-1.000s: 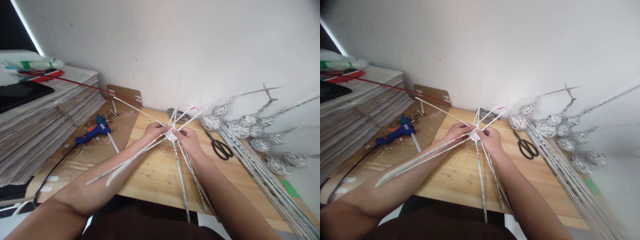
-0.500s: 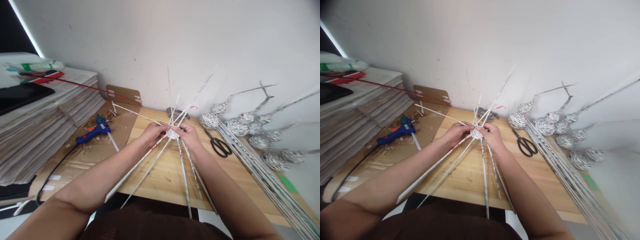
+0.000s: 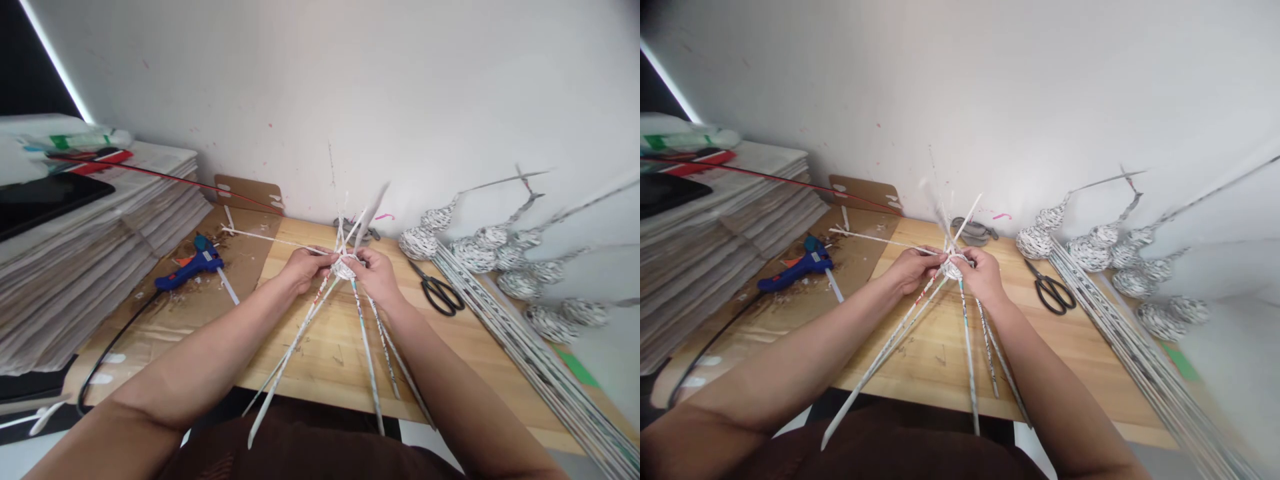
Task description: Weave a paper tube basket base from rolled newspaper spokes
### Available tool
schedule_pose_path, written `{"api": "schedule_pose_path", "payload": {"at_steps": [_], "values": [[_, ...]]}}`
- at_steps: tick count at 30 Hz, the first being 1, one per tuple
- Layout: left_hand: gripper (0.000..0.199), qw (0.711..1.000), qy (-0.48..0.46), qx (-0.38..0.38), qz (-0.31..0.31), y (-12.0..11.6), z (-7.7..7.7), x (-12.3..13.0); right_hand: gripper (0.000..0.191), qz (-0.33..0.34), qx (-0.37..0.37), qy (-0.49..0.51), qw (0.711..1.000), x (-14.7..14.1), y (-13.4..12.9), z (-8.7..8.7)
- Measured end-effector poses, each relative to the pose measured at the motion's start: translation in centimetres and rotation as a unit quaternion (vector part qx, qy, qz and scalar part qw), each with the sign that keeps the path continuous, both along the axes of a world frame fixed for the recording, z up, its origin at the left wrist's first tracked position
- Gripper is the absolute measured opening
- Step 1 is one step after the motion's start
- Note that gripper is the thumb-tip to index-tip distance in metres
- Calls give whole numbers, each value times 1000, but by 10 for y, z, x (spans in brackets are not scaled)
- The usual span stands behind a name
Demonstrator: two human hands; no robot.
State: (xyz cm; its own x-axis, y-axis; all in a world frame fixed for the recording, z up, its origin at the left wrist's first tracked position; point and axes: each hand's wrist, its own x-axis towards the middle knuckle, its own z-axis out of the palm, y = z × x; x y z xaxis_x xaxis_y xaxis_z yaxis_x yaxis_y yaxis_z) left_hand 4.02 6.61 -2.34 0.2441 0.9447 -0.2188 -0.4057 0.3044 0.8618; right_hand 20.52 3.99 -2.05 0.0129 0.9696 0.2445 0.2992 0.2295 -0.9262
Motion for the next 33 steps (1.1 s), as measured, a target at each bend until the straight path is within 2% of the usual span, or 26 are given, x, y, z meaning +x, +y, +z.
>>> {"api": "schedule_pose_path", "payload": {"at_steps": [6, 11, 16, 22, 33], "values": [[21, 999, -12, -26, -44, 0, 5, -2, 22, -14, 10, -31, 999, -2, -3, 3], [22, 999, 12, -43, -18, -5, 12, -2, 20, -17, -2, -36, 999, -2, -4, 2], [23, 1000, 16, -12, -16, -8, 10, 0, 24, -7, -44, 20, 999, -1, -5, 2], [24, 999, 36, -16, -4, -8, 9, 3, 32, 21, -81, 136, 987, -8, -8, 4], [26, 999, 52, -1, -12, -11, 10, 2, 34, 37, -88, 169, 981, -7, -5, -2]]}}
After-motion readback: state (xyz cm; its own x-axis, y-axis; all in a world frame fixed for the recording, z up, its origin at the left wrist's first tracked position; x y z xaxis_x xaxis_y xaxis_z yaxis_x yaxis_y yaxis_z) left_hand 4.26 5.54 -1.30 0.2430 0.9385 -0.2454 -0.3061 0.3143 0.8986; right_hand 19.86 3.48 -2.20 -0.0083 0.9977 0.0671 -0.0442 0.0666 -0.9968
